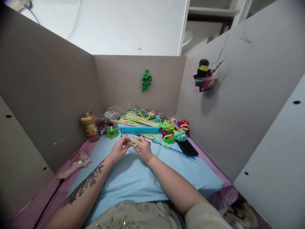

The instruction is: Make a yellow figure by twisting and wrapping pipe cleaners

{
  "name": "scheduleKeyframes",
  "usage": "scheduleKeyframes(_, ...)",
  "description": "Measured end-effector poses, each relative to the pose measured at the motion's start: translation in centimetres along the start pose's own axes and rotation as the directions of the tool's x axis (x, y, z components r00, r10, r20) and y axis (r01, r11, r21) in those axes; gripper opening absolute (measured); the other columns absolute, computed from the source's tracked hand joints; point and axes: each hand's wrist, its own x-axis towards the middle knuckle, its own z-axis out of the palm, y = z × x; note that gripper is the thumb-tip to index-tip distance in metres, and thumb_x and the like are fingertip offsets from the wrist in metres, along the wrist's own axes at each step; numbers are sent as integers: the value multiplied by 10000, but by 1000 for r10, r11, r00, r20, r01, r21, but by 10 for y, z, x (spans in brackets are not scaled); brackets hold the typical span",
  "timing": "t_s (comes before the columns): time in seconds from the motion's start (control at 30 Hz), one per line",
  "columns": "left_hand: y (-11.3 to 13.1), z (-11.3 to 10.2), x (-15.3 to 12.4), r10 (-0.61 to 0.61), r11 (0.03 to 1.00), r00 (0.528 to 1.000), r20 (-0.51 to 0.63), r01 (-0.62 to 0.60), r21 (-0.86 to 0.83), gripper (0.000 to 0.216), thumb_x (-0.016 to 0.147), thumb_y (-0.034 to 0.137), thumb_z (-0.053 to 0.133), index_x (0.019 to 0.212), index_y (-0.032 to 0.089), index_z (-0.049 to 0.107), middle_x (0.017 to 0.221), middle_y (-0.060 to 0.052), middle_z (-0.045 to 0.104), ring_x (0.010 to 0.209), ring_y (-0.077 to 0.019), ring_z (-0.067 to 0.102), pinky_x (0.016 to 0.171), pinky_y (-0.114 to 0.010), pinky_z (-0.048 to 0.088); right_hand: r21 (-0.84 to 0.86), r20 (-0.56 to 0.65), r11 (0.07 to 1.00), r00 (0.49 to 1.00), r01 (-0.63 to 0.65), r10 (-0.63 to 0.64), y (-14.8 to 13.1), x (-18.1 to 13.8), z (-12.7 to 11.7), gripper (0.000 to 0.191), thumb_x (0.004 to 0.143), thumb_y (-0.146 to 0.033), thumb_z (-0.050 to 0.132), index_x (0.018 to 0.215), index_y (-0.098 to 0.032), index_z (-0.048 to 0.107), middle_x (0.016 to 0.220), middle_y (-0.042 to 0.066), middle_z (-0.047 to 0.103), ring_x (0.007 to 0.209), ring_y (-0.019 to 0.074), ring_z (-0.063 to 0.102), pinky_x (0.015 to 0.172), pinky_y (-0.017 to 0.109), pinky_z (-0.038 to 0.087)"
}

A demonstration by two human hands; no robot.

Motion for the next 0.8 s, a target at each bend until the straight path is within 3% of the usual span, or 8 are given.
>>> scheduleKeyframes(0.23, -5, 2, -1, 1, 999, 1000, 2, -1, -34, 139, 807, 241, 532, 932, 199, 490, 893, -23, 621, 809, -144, 617, 746, -275, 490, -14, -38, 999, 999, 37, -38, -5, 2, -4, 96, 805, -233, 574, 844, -206, 657, 806, 39, 553, 746, 150, 555, 667, 265, 459)
scheduleKeyframes(0.5, -8, 1, -3, -51, 998, 998, 30, 52, -32, 163, 791, 247, 547, 934, 199, 486, 830, -8, 631, 752, -143, 620, 691, -267, 490, -260, 99, 934, 969, 246, -228, -5, 2, -8, 167, 819, -178, 503, 736, -212, 644, 764, 48, 596, 729, 157, 496, 652, 270, 397)
scheduleKeyframes(0.8, 2, -1, 1, -65, 993, 997, 30, 68, -92, 172, 758, 254, 582, 837, 188, 445, 727, 26, 510, 632, -101, 507, 568, -212, 432, -200, 60, 969, 989, 143, -134, -2, 1, -5, 98, 800, -192, 550, 802, -214, 646, 832, 65, 612, 804, 181, 547, 710, 289, 445)
